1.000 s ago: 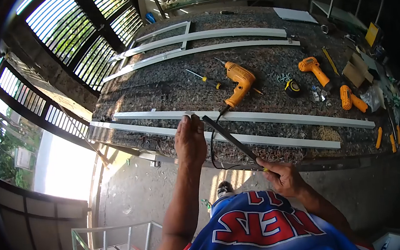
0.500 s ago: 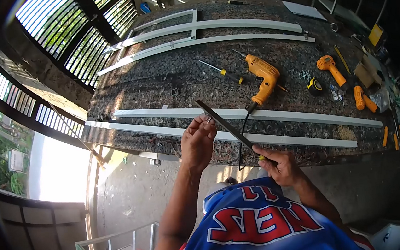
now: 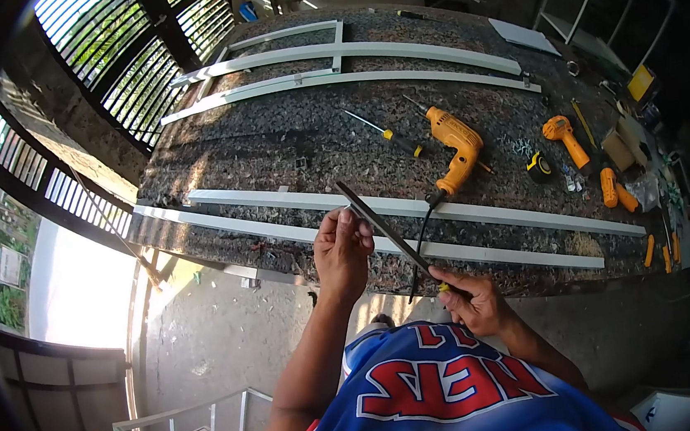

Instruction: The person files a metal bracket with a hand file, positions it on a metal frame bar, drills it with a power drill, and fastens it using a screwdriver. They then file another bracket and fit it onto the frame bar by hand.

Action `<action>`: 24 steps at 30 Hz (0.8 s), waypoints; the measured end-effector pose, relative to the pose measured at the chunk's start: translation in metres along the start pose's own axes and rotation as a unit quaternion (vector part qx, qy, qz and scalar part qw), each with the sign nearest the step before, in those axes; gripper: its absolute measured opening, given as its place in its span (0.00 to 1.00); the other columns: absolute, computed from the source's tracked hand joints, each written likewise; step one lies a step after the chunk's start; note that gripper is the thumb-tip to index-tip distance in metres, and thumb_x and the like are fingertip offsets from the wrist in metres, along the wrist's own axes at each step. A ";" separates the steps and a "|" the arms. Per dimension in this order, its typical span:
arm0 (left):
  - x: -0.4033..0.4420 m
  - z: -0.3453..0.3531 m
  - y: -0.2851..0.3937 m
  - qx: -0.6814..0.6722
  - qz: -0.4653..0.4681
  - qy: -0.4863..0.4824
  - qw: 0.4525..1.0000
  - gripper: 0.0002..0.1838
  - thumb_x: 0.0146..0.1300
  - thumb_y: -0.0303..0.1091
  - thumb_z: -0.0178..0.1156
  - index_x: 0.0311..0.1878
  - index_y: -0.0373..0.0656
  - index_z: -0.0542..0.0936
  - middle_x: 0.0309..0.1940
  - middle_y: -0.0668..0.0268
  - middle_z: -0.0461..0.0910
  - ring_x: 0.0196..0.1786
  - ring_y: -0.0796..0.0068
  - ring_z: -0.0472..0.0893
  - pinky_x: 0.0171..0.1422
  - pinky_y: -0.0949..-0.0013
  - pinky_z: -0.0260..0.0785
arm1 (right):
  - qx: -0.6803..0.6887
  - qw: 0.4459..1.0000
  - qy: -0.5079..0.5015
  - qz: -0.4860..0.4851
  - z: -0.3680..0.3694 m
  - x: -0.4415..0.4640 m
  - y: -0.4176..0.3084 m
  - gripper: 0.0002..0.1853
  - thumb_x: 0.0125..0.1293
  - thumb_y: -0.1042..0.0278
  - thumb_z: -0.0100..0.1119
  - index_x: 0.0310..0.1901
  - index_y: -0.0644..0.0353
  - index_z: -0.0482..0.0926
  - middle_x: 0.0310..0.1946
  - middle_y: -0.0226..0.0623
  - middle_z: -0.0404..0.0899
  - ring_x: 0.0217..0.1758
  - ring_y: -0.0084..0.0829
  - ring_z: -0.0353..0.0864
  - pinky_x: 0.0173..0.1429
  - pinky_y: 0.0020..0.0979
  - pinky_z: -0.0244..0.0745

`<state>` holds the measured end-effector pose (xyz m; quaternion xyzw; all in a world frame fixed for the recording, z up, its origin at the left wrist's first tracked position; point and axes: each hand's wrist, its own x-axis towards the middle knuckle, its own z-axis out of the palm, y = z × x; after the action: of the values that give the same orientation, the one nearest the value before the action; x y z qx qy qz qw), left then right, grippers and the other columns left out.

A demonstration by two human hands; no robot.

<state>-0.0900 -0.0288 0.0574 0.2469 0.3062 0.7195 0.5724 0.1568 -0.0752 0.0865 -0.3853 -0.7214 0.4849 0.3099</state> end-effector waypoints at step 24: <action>-0.008 -0.010 0.020 0.186 -0.038 -0.188 0.964 0.13 0.78 0.40 0.54 0.42 0.41 0.79 0.28 0.71 0.77 0.31 0.82 0.73 0.39 0.74 0.66 | 0.011 0.999 -0.011 0.048 0.029 0.043 -0.023 0.24 0.74 0.73 0.56 0.71 0.57 0.72 0.34 0.40 0.87 0.25 0.15 0.73 0.32 0.24 0.72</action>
<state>-0.1091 -0.0410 0.0652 0.4679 0.3303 0.5684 0.5907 0.1053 -0.0571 0.1016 -0.4103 -0.7002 0.5112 0.2827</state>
